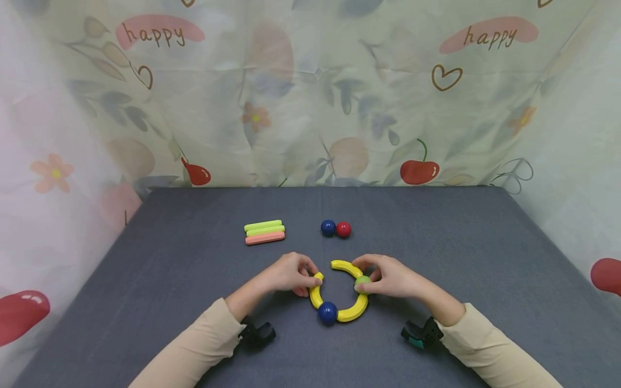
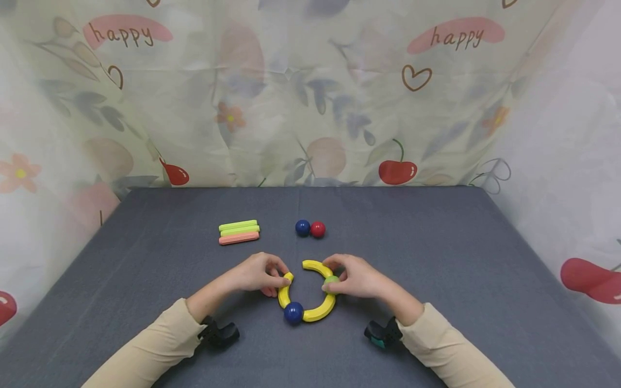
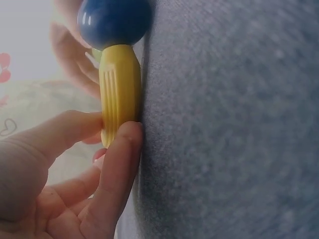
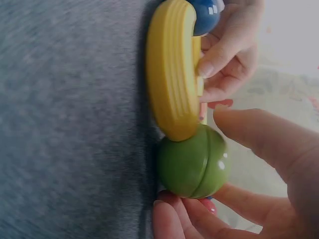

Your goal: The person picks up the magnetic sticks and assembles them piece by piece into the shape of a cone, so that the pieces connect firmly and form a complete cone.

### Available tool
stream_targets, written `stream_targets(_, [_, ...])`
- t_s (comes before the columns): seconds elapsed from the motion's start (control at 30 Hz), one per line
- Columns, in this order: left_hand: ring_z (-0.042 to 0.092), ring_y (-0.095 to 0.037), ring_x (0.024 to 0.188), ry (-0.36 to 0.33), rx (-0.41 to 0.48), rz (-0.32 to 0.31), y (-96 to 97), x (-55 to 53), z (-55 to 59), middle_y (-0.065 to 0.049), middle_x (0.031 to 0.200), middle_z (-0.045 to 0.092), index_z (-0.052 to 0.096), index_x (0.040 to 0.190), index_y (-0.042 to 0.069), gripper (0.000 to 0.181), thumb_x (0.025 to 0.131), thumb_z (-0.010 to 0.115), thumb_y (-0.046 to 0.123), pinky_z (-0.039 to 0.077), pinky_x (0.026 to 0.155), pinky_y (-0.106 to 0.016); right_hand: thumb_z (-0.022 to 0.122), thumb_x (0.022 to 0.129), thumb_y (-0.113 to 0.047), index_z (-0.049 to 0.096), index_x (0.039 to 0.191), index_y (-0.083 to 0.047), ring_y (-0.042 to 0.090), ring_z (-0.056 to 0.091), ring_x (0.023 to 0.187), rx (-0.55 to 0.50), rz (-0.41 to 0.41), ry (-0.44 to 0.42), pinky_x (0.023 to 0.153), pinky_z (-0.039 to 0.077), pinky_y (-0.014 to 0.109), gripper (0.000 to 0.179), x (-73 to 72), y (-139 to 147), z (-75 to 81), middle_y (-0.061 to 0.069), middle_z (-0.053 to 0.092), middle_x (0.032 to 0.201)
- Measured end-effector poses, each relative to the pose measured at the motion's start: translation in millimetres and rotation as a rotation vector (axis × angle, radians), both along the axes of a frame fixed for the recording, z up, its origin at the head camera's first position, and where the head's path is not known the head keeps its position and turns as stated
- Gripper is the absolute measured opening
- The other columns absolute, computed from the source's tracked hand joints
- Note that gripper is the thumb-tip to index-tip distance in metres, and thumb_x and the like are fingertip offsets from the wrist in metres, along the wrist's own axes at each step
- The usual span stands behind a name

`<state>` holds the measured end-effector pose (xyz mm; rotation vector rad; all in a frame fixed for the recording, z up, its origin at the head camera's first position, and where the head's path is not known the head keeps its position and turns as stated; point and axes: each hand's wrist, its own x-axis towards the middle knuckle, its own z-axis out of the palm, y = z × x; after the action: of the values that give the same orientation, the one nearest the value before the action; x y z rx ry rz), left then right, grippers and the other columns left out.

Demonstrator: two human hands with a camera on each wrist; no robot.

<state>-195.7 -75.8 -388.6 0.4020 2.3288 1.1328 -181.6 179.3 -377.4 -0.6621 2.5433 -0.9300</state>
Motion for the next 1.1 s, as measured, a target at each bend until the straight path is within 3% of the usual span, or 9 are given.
stream_targets(0.2, [0.060,-0.007,0.052,-0.012,-0.008,-0.003,-0.9,1.9,0.7,-0.002,0.064,0.064,0.065,0.088,0.004,0.017,0.083,0.070,0.020,0.054,0.055,-0.025,0.070,0.082,-0.027,0.055,0.123,-0.003,0.013,0.059,0.082,0.019,0.003,0.021,0.067,0.047,0.024,0.049,-2.4,1.5,-1.1,0.014,0.061,0.109])
stream_targets(0.47, [0.056,-0.006,0.046,0.000,-0.063,-0.084,-0.1,5.3,0.8,0.003,0.057,0.056,0.063,0.079,0.008,0.020,0.083,0.070,0.026,0.048,0.049,-0.022,0.067,0.083,-0.019,0.057,0.120,-0.002,0.018,0.062,0.087,-0.005,0.020,-0.020,0.069,0.049,0.025,0.042,-8.8,5.1,-0.6,0.015,0.062,0.111])
stream_targets(0.8, [0.054,-0.007,0.047,-0.012,-0.121,-0.099,-1.1,6.3,5.2,0.002,0.060,0.057,0.064,0.078,0.011,0.023,0.082,0.070,0.032,0.045,0.048,-0.020,0.066,0.084,-0.018,0.058,0.120,-0.001,0.018,0.061,0.087,-0.018,0.057,-0.019,0.071,0.049,0.025,0.041,-13.8,10.1,-2.9,0.016,0.062,0.113])
stream_targets(0.93, [0.056,-0.008,0.050,0.017,-0.115,-0.092,-2.2,-1.3,9.2,0.000,0.063,0.059,0.065,0.081,0.010,0.024,0.082,0.071,0.033,0.046,0.051,-0.021,0.066,0.084,-0.019,0.058,0.120,-0.002,0.017,0.060,0.086,-0.021,0.050,-0.033,0.071,0.048,0.025,0.041,-14.3,9.9,-3.5,0.015,0.062,0.113])
stream_targets(1.1, [0.058,-0.010,0.059,0.132,-0.063,-0.040,-3.0,-26.7,12.9,-0.004,0.074,0.064,0.066,0.090,0.009,0.023,0.084,0.069,0.031,0.047,0.057,-0.021,0.066,0.084,-0.020,0.058,0.120,-0.003,0.017,0.059,0.087,-0.011,0.039,-0.043,0.072,0.047,0.026,0.041,-14.4,9.1,-3.9,0.014,0.062,0.114])
